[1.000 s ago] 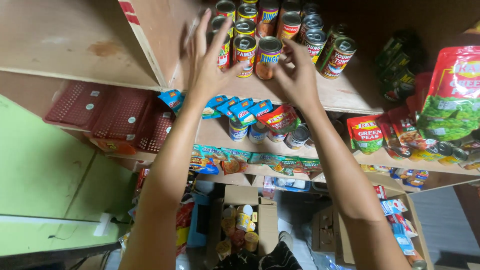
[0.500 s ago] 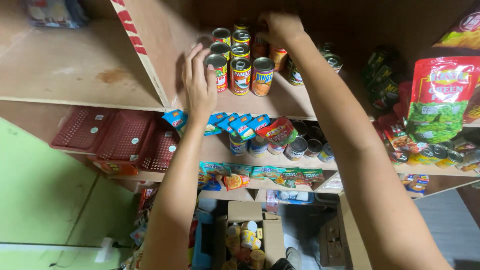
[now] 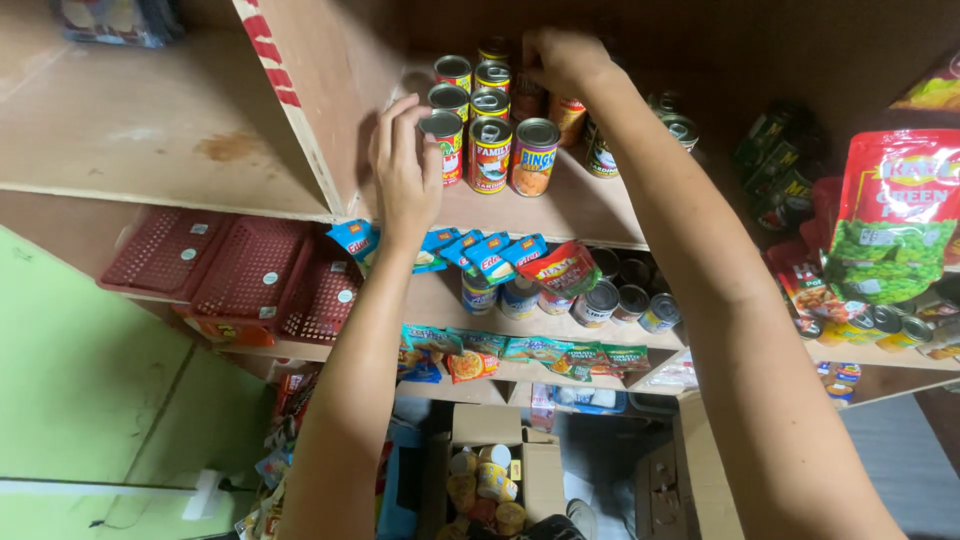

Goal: Restocking grocery shelves with canned goods and packaged products from floor-level boxes.

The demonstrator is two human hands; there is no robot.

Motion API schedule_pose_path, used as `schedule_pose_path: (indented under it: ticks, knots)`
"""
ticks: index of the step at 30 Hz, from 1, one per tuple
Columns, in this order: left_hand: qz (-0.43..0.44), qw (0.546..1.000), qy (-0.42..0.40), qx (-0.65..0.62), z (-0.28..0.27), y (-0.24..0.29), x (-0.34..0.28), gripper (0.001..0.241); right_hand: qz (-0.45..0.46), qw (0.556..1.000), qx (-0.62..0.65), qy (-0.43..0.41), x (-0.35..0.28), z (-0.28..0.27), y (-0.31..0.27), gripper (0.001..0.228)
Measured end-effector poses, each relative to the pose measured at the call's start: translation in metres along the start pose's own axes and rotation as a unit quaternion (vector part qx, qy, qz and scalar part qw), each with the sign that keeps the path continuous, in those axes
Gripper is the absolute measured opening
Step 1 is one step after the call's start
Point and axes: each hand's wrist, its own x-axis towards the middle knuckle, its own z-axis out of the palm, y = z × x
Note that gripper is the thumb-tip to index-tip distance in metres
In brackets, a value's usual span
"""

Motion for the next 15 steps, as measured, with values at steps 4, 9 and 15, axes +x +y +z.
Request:
schedule_pose_path:
  ticks: [4, 9, 15]
  knots:
    - [0.002, 1.000, 0.002, -0.004, -0.001, 0.001, 0.001, 0.028, 0.008, 0.999, 0.015, -0.027, -0.004, -0.011, -0.006, 0.028]
    - [0.001, 1.000, 0.007, -0.012, -0.001, 0.000, 0.002, 0.028, -0.005, 0.999, 0.033, -0.026, -0.018, -0.031, -0.014, 0.036]
    - [0.012, 1.000, 0.007, -0.011, 0.000, -0.002, 0.001, 0.029, -0.014, 0.994, 0.103, -0.032, -0.039, -0.059, -0.030, 0.051]
